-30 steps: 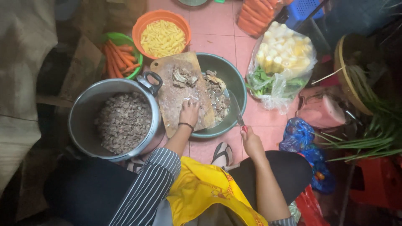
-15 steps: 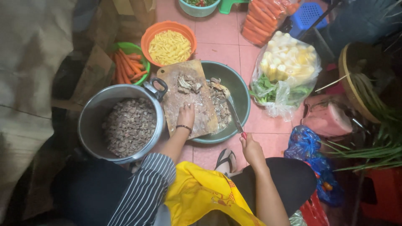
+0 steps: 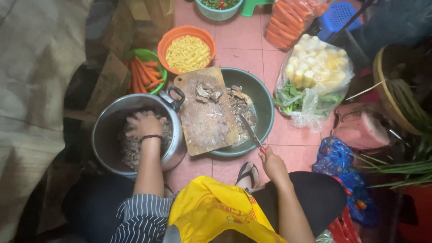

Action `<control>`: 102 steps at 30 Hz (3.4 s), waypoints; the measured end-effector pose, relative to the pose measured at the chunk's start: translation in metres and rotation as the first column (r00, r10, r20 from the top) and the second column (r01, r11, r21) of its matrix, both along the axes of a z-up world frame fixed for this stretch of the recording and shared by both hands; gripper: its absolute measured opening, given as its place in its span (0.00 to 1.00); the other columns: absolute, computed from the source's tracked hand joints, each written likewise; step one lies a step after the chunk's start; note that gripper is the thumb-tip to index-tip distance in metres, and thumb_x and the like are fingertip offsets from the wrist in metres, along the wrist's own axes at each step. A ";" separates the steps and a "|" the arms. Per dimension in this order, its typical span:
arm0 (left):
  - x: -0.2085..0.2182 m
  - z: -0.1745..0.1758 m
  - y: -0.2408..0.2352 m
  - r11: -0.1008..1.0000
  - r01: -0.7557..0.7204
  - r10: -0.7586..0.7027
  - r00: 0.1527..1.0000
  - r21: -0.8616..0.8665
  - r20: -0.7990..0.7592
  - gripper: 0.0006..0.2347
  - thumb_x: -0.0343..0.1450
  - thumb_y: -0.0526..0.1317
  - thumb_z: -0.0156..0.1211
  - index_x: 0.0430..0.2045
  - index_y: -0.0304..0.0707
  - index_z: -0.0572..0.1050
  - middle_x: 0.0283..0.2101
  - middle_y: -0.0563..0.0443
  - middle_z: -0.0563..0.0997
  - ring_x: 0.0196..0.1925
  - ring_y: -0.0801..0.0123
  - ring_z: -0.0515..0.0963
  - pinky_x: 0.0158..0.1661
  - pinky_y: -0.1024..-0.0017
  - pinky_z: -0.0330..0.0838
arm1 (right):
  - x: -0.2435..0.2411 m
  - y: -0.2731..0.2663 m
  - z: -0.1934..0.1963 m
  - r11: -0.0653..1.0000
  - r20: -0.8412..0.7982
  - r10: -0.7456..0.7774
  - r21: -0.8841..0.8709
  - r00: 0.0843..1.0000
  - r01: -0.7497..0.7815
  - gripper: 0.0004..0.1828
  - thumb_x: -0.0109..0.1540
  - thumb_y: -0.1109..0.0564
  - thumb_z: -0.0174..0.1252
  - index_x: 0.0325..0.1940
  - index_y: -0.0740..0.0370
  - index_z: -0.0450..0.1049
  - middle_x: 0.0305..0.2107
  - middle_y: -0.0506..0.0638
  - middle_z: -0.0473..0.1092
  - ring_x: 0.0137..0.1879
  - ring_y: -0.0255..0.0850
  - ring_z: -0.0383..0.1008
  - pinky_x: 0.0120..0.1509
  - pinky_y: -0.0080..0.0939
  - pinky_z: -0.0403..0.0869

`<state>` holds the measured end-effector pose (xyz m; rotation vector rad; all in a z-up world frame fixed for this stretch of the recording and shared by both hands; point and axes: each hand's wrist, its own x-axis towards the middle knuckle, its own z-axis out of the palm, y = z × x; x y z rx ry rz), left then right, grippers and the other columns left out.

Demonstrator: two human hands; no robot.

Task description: Chopping cooked meat on a wooden cutting board.

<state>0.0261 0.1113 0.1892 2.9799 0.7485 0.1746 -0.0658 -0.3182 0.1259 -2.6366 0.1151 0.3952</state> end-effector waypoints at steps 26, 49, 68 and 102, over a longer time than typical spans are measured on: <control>0.153 -0.143 -0.070 0.781 0.523 -0.425 0.846 -0.340 0.323 0.15 0.71 0.42 0.60 0.49 0.35 0.77 0.39 0.27 0.81 0.43 0.34 0.80 0.45 0.46 0.74 | 0.006 0.008 0.001 0.996 -0.024 0.080 0.032 0.997 -0.079 0.17 0.68 0.46 0.49 0.50 0.61 0.66 0.33 0.67 0.76 0.43 0.66 0.76 0.46 0.64 0.72; -0.002 -0.181 -0.096 0.774 0.417 -0.273 0.899 -0.477 0.343 0.12 0.62 0.37 0.69 0.36 0.37 0.78 0.43 0.32 0.78 0.46 0.38 0.78 0.47 0.51 0.74 | -0.027 0.106 -0.042 0.985 -0.007 0.142 0.104 0.990 -0.141 0.16 0.70 0.47 0.46 0.55 0.59 0.64 0.28 0.69 0.74 0.36 0.68 0.75 0.40 0.68 0.70; 0.005 -0.214 -0.095 0.881 0.412 -0.361 0.904 -0.233 0.229 0.09 0.73 0.32 0.50 0.45 0.34 0.72 0.54 0.33 0.74 0.51 0.45 0.79 0.46 0.55 0.77 | 0.006 0.151 -0.110 0.998 -0.007 0.065 0.021 0.998 -0.064 0.13 0.70 0.52 0.42 0.51 0.62 0.65 0.34 0.72 0.75 0.44 0.71 0.76 0.48 0.69 0.71; -0.009 -0.171 -0.101 0.438 0.622 -0.478 0.772 -0.648 0.418 0.07 0.67 0.35 0.64 0.35 0.35 0.75 0.40 0.40 0.79 0.46 0.46 0.80 0.46 0.56 0.74 | -0.061 0.117 -0.031 0.998 0.027 0.053 0.015 0.998 -0.053 0.17 0.68 0.49 0.45 0.54 0.65 0.62 0.34 0.72 0.75 0.43 0.70 0.76 0.45 0.67 0.71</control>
